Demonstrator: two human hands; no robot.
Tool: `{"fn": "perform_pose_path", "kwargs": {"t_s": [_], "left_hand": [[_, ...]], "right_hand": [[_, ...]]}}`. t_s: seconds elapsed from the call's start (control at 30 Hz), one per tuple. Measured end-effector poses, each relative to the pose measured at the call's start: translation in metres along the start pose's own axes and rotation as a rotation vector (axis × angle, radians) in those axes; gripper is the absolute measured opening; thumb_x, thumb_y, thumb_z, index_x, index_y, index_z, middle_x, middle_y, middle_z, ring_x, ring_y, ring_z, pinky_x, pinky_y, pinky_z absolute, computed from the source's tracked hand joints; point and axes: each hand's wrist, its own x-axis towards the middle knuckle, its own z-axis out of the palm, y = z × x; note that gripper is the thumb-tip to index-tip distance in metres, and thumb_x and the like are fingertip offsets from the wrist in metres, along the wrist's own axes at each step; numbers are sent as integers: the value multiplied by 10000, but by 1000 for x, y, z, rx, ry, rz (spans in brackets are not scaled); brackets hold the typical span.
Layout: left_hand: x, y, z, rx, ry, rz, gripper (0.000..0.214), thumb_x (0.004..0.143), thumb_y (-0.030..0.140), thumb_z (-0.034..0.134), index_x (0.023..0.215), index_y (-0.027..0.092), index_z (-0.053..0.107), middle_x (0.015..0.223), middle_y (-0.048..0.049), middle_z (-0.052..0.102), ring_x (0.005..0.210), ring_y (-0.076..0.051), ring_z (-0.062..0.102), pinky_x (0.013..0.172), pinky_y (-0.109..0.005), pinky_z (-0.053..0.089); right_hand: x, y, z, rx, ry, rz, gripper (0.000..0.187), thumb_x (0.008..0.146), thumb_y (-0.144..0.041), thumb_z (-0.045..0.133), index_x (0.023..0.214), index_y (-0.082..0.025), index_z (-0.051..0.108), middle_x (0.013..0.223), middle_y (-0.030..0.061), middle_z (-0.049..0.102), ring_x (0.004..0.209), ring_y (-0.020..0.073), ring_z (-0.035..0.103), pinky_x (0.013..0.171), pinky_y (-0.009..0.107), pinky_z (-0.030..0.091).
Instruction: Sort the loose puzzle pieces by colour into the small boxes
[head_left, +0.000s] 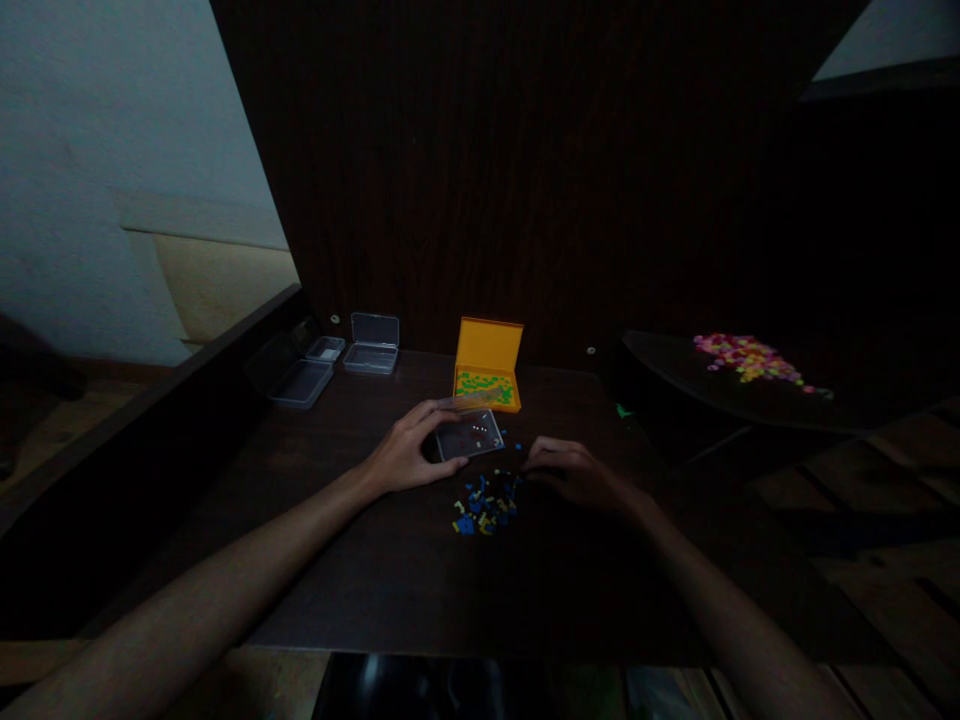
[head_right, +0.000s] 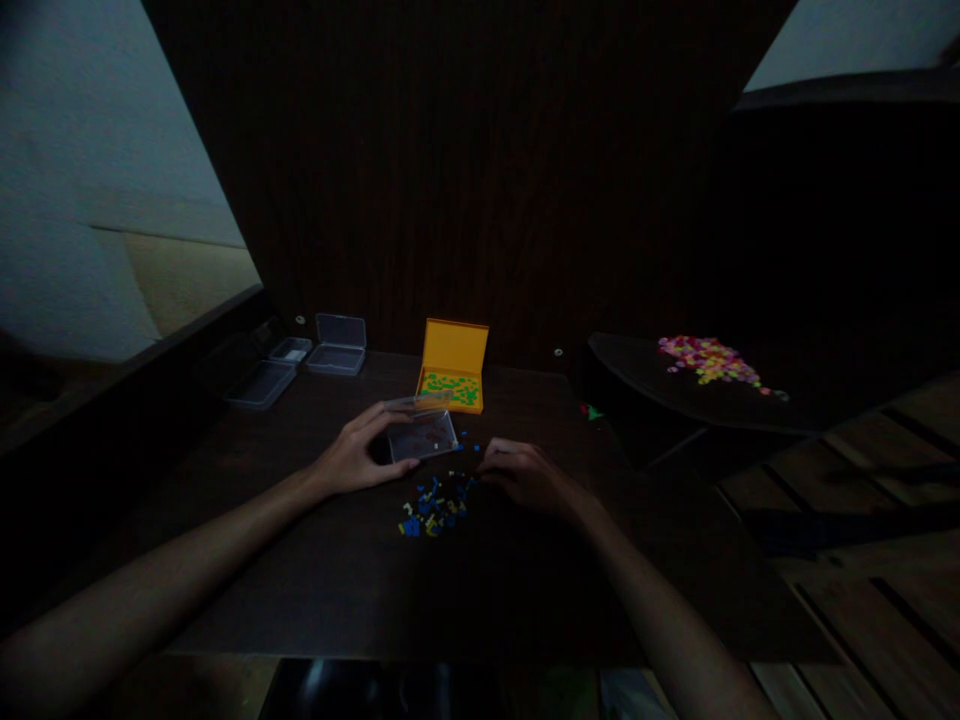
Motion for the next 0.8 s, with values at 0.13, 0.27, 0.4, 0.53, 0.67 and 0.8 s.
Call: {"fn": "perform_pose_path", "kwargs": {"t_s": [0.13, 0.27, 0.4, 0.53, 0.67, 0.8], "left_hand": [[1, 0, 0, -3, 4, 12, 467, 766, 366, 755, 1162, 190, 580, 1209, -117, 618, 1146, -266, 604, 966, -438, 524], [0, 0, 0, 1, 2, 4, 458, 768, 367, 753, 1157, 196, 582, 1224, -112, 618, 1151, -265, 606, 973, -438, 522], [0, 0, 0, -2, 7, 16, 470, 765, 371, 756, 1161, 194, 576, 1223, -118, 617, 1150, -269, 606, 966, -443, 526], [0, -1, 0, -2, 0, 10, 465, 769, 377, 752, 1162, 199, 578, 1215, -115, 622, 1154, -272, 605, 969, -453, 523], [0, 0, 0, 2, -12, -2, 467, 772, 380, 750, 1170, 208, 578, 1231, -114, 613, 1163, -279, 599, 974, -468, 517], [1, 0, -1, -7, -5, 12, 463, 776, 374, 749, 1170, 203, 577, 1219, -112, 616, 1147, -268, 607, 961, -450, 527]], "right_hand": [[-1, 2, 0, -7, 15, -6, 205, 952, -263, 545, 1020, -188, 724, 917, 74, 671, 821, 153, 636, 729, 271, 503], [-2, 1, -2, -13, 21, 2, 216, 934, -257, 571, 1075, -189, 720, 937, 81, 673, 829, 156, 636, 734, 274, 506], [-2, -3, -7, -9, 16, -8, 231, 898, -202, 589, 1091, -183, 714, 941, 89, 678, 828, 166, 643, 726, 283, 512], [-2, -3, -9, -33, 23, -12, 263, 868, -150, 581, 1093, -189, 712, 954, 86, 676, 832, 167, 645, 728, 283, 510], [-1, 0, -5, -12, 34, -16, 238, 880, -160, 578, 1069, -194, 719, 939, 83, 684, 818, 160, 648, 716, 272, 509], [0, 1, -3, 9, 43, -29, 220, 890, -161, 572, 1052, -185, 719, 926, 85, 687, 810, 156, 651, 714, 263, 512]]}}
